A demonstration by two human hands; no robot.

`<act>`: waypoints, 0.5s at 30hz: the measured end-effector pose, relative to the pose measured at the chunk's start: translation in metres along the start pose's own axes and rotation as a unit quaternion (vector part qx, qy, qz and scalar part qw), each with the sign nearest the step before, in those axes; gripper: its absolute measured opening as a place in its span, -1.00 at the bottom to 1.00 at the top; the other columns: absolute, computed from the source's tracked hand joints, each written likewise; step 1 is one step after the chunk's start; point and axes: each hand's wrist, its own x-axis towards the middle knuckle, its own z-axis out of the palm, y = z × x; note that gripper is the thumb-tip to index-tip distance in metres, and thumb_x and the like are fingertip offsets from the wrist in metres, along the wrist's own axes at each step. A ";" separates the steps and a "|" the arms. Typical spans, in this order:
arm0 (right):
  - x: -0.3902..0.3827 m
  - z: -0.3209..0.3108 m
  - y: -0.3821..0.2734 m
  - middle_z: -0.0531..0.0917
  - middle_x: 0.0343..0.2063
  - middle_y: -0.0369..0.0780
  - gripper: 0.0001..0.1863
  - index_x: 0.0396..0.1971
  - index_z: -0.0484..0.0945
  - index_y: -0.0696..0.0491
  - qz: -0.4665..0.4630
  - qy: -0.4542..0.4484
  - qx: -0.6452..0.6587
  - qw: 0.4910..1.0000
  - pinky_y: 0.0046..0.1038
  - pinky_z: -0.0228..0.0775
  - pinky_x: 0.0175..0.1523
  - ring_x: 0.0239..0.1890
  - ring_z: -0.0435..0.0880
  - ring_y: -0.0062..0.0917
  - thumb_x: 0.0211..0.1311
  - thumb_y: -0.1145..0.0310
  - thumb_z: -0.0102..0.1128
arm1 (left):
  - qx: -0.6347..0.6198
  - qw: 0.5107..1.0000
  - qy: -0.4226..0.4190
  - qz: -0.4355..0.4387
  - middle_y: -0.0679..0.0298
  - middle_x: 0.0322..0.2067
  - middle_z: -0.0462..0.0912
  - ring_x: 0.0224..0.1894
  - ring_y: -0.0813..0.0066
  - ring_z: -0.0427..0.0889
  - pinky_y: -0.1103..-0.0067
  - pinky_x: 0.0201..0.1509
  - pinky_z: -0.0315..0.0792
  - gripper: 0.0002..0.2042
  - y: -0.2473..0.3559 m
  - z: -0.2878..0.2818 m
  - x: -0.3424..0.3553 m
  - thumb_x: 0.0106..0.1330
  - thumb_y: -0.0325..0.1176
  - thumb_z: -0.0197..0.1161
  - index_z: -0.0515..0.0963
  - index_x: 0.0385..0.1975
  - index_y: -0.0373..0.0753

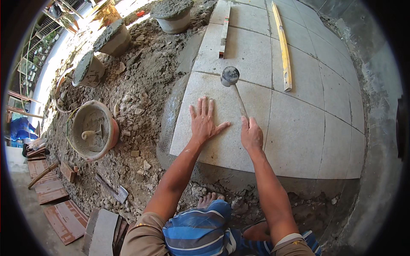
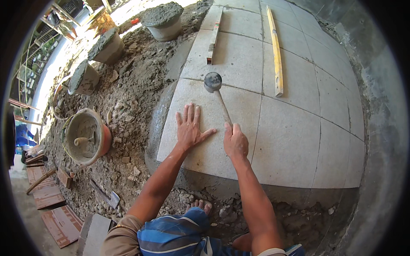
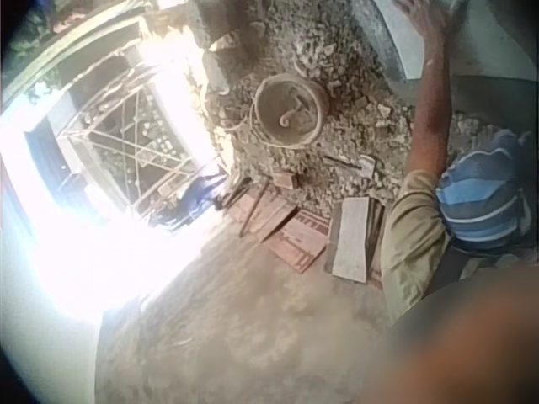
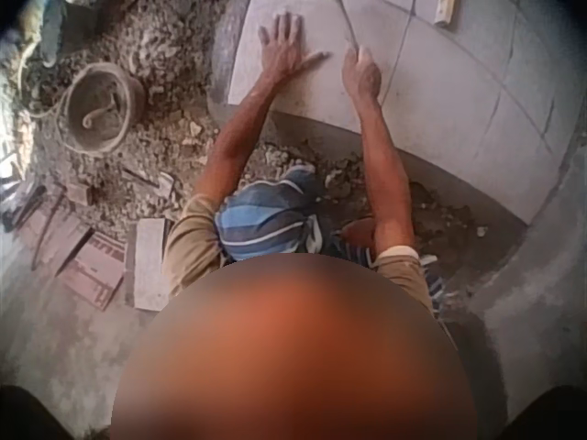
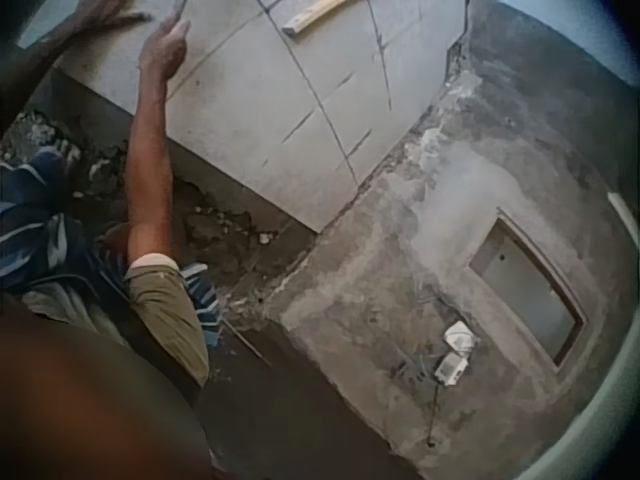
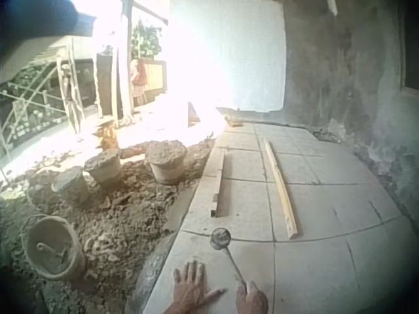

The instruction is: Applying mortar and laying a ceramic tile on a floor.

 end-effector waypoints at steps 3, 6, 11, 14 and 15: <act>-0.006 0.001 -0.005 0.68 -0.36 0.19 -0.47 -0.20 0.46 0.13 -0.015 0.001 0.053 0.998 0.12 0.45 -0.14 -0.23 0.67 0.21 0.57 -0.11 -0.16 | 0.010 1.000 -0.005 0.001 -0.10 0.55 0.04 0.61 -0.07 -0.08 -0.18 0.56 -0.27 0.19 0.001 0.001 0.001 0.11 0.65 0.02 0.19 0.51 -0.34; -0.007 0.009 -0.007 0.68 -0.39 0.18 -0.46 -0.20 0.46 0.13 -0.041 0.024 0.085 0.995 0.13 0.44 -0.16 -0.26 0.66 0.22 0.56 -0.12 -0.15 | -0.001 1.000 -0.006 -0.001 -0.10 0.55 0.04 0.61 -0.08 -0.08 -0.19 0.55 -0.27 0.19 0.000 0.000 0.002 0.11 0.64 0.03 0.20 0.50 -0.34; 0.003 0.019 -0.010 0.66 -0.45 0.15 -0.49 -0.24 0.46 0.12 -0.027 0.033 0.017 0.999 0.09 0.44 -0.23 -0.31 0.66 0.20 0.55 -0.10 -0.10 | 0.008 1.000 -0.002 0.008 -0.10 0.55 0.04 0.61 -0.10 -0.08 -0.18 0.56 -0.27 0.17 0.001 -0.002 0.000 0.13 0.62 0.04 0.20 0.50 -0.35; -0.027 0.012 -0.003 0.65 -0.46 0.16 -0.50 -0.27 0.46 0.12 -0.025 0.032 0.141 0.989 0.07 0.44 -0.24 -0.31 0.67 0.18 0.54 -0.09 -0.06 | -0.004 1.000 -0.018 0.011 -0.11 0.55 0.03 0.61 -0.10 -0.08 -0.17 0.56 -0.26 0.17 0.004 -0.003 -0.004 0.13 0.61 0.06 0.19 0.50 -0.35; -0.042 0.010 -0.002 0.61 -0.52 0.15 -0.50 -0.32 0.44 0.13 -0.021 0.047 0.170 0.984 0.06 0.40 -0.27 -0.35 0.65 0.17 0.53 -0.08 -0.01 | 0.001 1.000 0.004 0.009 -0.11 0.55 0.03 0.61 -0.10 -0.09 -0.17 0.56 -0.26 0.17 0.005 -0.003 0.000 0.13 0.61 0.07 0.18 0.50 -0.34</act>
